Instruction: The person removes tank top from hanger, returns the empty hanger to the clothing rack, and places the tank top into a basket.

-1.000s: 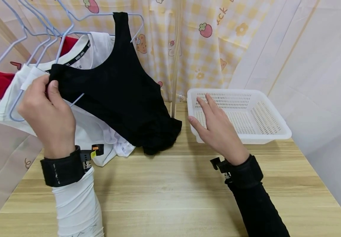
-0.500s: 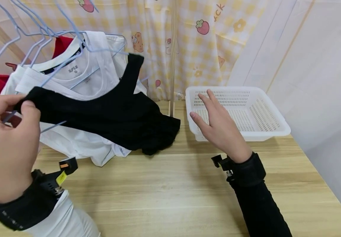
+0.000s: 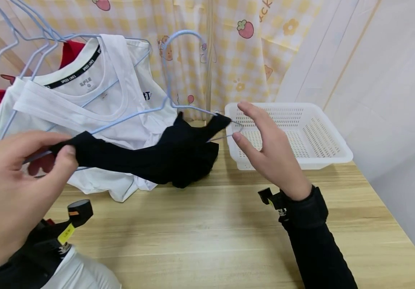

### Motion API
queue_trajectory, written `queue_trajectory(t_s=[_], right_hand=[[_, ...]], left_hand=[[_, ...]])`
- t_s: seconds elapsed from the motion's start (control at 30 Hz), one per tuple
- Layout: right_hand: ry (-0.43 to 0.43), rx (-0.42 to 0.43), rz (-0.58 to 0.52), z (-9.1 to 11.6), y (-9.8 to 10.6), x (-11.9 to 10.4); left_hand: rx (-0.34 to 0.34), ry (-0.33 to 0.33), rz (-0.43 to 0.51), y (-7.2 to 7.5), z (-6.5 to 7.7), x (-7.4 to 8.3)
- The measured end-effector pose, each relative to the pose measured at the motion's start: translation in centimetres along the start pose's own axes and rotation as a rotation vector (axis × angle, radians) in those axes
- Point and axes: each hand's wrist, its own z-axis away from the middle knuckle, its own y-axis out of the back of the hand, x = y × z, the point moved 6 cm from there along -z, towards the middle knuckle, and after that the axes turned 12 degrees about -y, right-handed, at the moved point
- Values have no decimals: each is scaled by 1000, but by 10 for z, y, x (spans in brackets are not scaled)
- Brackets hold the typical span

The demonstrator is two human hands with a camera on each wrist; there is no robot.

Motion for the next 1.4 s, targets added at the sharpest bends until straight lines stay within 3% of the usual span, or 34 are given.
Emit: queue_trajectory(t_s=[0.17, 0.3, 0.43, 0.53, 0.6, 0.87, 1.07, 1.17, 1.4], right_hand=[[147, 167, -34, 6, 17, -12], [154, 322, -96, 10, 32, -13], [134, 388, -121, 12, 41, -11], [140, 386, -91, 11, 41, -10], [151, 373, -70, 11, 38, -9], [210, 255, 55, 11, 20, -16], [251, 201, 99, 10, 11, -18], [242, 182, 95, 7, 14, -16], [128, 233, 57, 3, 37, 0]], left_hand=[[27, -80, 95, -12, -12, 13], [18, -94, 222, -30, -20, 14], [-104, -71, 222, -46, -24, 18], [-216, -58, 167, -56, -25, 26], [-250, -58, 160, -61, -28, 34], [-114, -61, 263, -88, -42, 66], [-43, -37, 319, -100, -45, 77], [-15, -27, 339, -95, -45, 72], [51, 98, 359, -72, -40, 39]])
